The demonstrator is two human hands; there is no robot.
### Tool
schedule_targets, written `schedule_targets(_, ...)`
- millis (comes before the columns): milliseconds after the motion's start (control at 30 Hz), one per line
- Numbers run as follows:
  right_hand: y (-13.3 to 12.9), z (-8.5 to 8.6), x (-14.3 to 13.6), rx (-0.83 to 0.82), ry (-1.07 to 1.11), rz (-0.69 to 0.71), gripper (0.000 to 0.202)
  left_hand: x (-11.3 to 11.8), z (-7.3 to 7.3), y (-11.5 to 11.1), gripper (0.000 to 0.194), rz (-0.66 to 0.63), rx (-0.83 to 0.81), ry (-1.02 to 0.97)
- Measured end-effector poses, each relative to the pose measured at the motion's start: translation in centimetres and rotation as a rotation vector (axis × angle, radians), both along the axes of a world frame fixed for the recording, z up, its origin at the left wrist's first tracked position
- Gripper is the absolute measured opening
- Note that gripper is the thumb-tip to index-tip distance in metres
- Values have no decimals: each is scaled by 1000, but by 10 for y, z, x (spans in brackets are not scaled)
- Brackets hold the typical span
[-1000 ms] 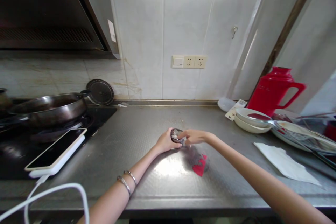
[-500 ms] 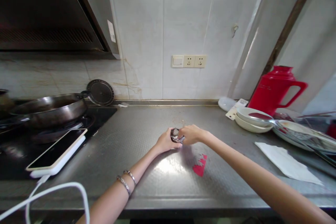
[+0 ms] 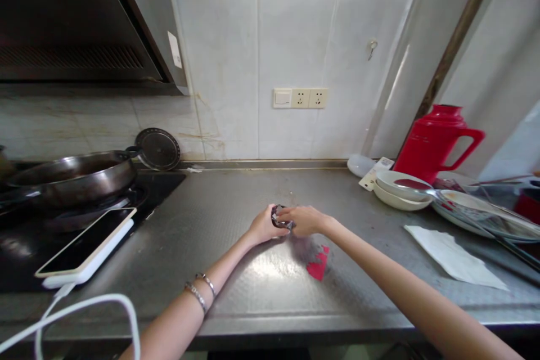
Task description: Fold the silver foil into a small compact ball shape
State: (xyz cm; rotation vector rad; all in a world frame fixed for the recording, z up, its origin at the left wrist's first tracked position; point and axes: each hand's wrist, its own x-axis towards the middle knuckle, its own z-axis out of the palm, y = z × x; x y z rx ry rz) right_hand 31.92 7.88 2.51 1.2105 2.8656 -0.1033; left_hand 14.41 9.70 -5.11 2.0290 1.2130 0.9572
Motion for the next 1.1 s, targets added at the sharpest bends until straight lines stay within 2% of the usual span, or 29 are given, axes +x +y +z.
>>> schedule_targets(167,-8,5,-1,109,-107,-57,49,0,1,-1,78,35,3,49)
schedule_targets(333,-10,9,6,73,-88,-65,44,-1,3,-2,76,18,12,33)
schedule_targets(533,-12,-6,15,51,109,-71,41,0,2,1,75,-28,-27,-28)
schedule_targets(700,-1,-14,17,-28,225,30,33,0,3,3,86,-13,-21,-26)
schedule_targets(800,3,-14,18,-19,210,54,20,0,2,3,87,-20,-14,-34)
schedule_targets(967,-9,-13,24,83,155,14,21,-2,8,0,94,-66,-35,-108)
schedule_targets(1033,-16,-9,29,121,149,8,20,-2,17,-1,85,-123,-52,-222)
schedule_targets(1100,-21,-1,34,172,155,5,20,0,29,0,57,-111,-84,-419)
